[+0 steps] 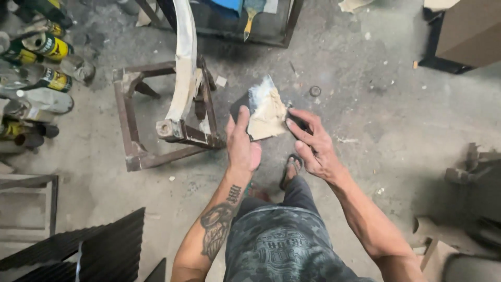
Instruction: Applying wood filler to a wooden chair frame and sanding it to a smooth finish.
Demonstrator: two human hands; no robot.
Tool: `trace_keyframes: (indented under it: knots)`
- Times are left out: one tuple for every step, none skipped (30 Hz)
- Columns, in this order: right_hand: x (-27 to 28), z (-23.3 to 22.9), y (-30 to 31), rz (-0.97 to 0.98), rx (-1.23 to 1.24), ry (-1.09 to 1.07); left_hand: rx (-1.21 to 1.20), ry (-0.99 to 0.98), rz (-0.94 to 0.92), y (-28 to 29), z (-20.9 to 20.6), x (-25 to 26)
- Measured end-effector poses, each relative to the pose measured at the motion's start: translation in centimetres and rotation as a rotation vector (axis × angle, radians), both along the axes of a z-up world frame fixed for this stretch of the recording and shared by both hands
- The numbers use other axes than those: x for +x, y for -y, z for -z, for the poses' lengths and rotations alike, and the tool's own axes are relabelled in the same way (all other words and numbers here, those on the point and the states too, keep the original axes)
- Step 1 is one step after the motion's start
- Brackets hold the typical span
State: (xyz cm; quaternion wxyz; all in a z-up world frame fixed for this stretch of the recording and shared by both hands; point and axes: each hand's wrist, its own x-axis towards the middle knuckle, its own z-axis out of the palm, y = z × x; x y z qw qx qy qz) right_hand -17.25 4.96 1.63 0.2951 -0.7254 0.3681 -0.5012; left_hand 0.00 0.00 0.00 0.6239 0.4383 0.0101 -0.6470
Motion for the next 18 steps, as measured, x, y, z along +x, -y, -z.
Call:
trace_keyframes:
  knots:
    - [-0.6, 0.9, 0.1, 0.053, -0.024, -0.053, 0.052, -0.015, 0.021, -0.1, -1.9, -0.5]
    - [-1.3, 1.8, 0.4, 0.107, -0.048, -0.105, 0.105, -0.029, 0.043, -0.2, -3.8, -1.1]
    - [-2.0, 3.9, 0.3, 0.109, -0.052, -0.106, 0.1, -0.03, 0.046, 0.1, -4.9, -1.9]
    - [-2.7, 5.9, 0.3, 0.128, -0.061, -0.165, 0.063, -0.042, 0.074, 0.5, -6.0, -2.7]
    - [-3.6, 8.0, 0.4, 0.152, -0.071, -0.224, 0.026, -0.055, 0.107, 1.0, -7.1, -3.8]
    - [-4.4, 7.5, 0.2, 0.16, -0.075, -0.226, 0.021, -0.056, 0.115, 1.6, -6.4, -3.7]
    - [-5.6, 6.9, 0.7, 0.237, 0.086, -0.149, 0.007, -0.019, 0.118, 2.4, -5.8, -3.8]
    - [-6.8, 6.3, 1.3, 0.312, 0.247, -0.072, -0.007, 0.018, 0.121, 3.3, -5.1, -4.0]
    - [-8.2, 7.7, 2.1, 0.308, 0.252, -0.068, -0.002, 0.023, 0.118, 3.9, -4.3, -4.5]
    - [-9.7, 9.2, 3.0, 0.373, 0.467, 0.221, 0.007, 0.022, 0.109, 4.6, -3.4, -5.1]
    - [-11.4, 10.7, 3.8, 0.433, 0.677, 0.51, 0.015, 0.018, 0.1, 5.3, -2.5, -6.0]
    - [-13.1, 8.6, 5.1, 0.431, 0.681, 0.51, 0.019, 0.02, 0.098, 6.1, -1.5, -6.8]
    - [-15.0, 6.3, 6.2, 0.574, 0.859, 0.276, 0.051, 0.002, 0.145, 6.6, -0.6, -7.8]
    - [-16.8, 4.1, 7.3, 0.71, 1.026, 0.029, 0.084, -0.018, 0.193, 7.2, 0.3, -8.7]
    - [-18.4, 6.1, 9.4, 0.716, 1.054, 0.023, 0.113, -0.019, 0.197, 7.6, 2.1, -10.0]
    - [-19.9, 8.2, 11.4, 0.516, 0.982, 0.282, 0.141, -0.034, 0.263, 8.1, 3.9, -11.2]
    - [-21.7, 10.3, 14.4, 0.312, 0.87, 0.533, 0.146, -0.052, 0.329, 9.5, 5.7, -12.7]
    - [-22.2, 8.2, 14.6, 0.32, 0.875, 0.531, 0.152, -0.056, 0.334, 9.4, 5.8, -14.8]
